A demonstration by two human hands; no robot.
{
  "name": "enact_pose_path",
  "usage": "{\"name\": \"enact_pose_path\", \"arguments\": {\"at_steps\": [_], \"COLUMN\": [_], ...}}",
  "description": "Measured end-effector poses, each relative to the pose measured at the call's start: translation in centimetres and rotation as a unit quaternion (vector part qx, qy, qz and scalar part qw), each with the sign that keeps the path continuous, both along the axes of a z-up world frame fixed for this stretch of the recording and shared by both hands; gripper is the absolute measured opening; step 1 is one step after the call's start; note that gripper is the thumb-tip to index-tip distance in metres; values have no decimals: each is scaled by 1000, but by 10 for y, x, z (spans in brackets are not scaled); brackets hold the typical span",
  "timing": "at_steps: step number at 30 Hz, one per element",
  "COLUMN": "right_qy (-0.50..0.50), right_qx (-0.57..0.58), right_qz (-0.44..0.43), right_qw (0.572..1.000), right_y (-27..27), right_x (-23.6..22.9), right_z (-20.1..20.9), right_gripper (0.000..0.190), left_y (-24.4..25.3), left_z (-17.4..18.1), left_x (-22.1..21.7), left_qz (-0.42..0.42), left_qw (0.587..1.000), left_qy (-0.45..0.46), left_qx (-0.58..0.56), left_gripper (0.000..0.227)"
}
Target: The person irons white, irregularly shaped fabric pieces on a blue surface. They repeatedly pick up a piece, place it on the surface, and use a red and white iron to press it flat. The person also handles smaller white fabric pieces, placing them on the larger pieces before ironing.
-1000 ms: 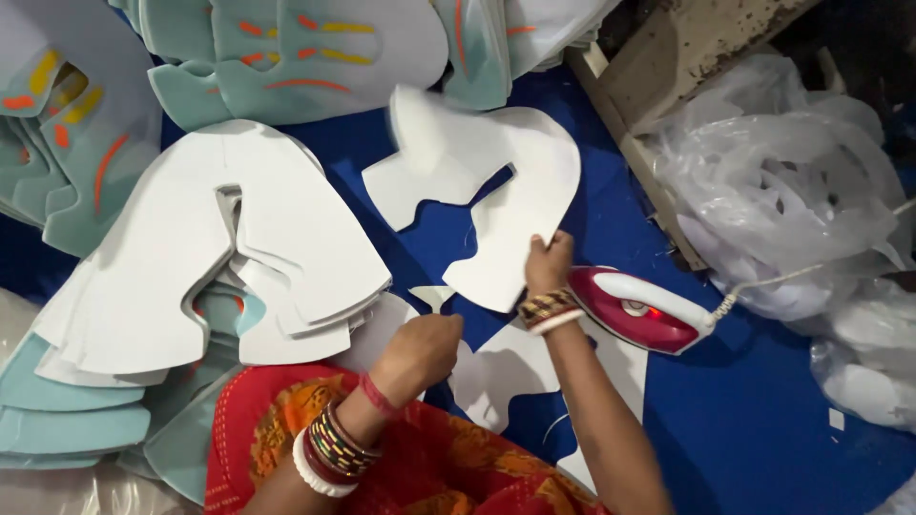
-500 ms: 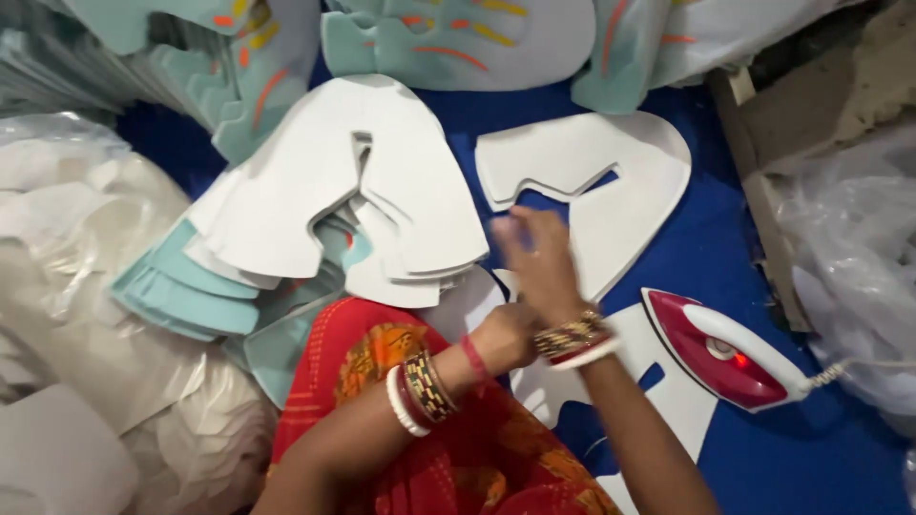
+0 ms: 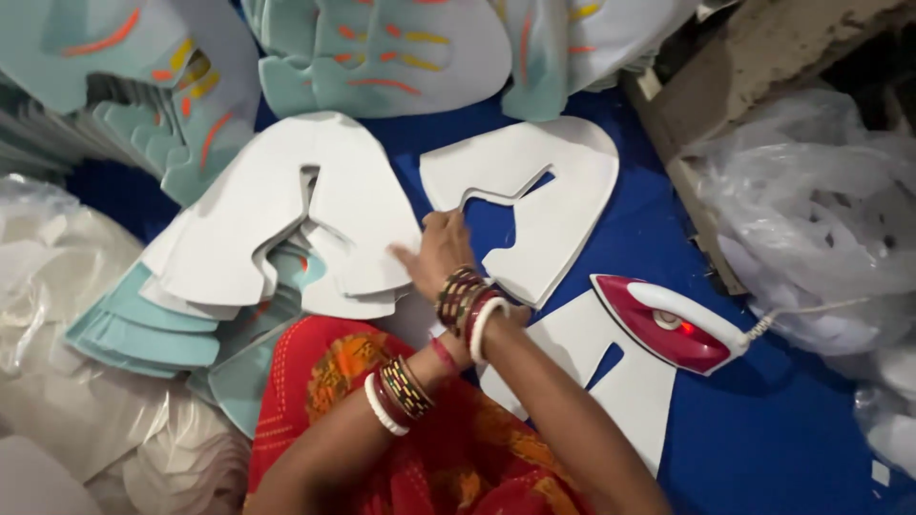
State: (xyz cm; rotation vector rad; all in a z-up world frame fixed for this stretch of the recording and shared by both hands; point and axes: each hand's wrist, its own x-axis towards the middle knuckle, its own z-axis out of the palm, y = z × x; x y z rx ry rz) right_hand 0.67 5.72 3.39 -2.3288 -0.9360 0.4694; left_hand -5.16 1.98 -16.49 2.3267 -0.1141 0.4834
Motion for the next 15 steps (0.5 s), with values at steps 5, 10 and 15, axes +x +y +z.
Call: {"name": "enact_pose_path", "arguments": {"at_steps": [5,10,15], "right_qy": [74,125,143], "right_qx": [-78,125,432], "right_qz": [-4,-53,-104], "right_qw": [994,983,885], "right_y": [2,-32,-184], "right_x": [1,-2,-9], "right_z": [5,17,120], "right_gripper": [65,40,27], "left_y": [50,75,61], "left_z": [12,26,57], "left_x": [-5,-24,-1], "left_qz": [23,39,-27], "left_qw": [998,991,980], "left_qy": [59,129,195], "left_qx": [18,10,7], "left_gripper": [40,35,30]}}
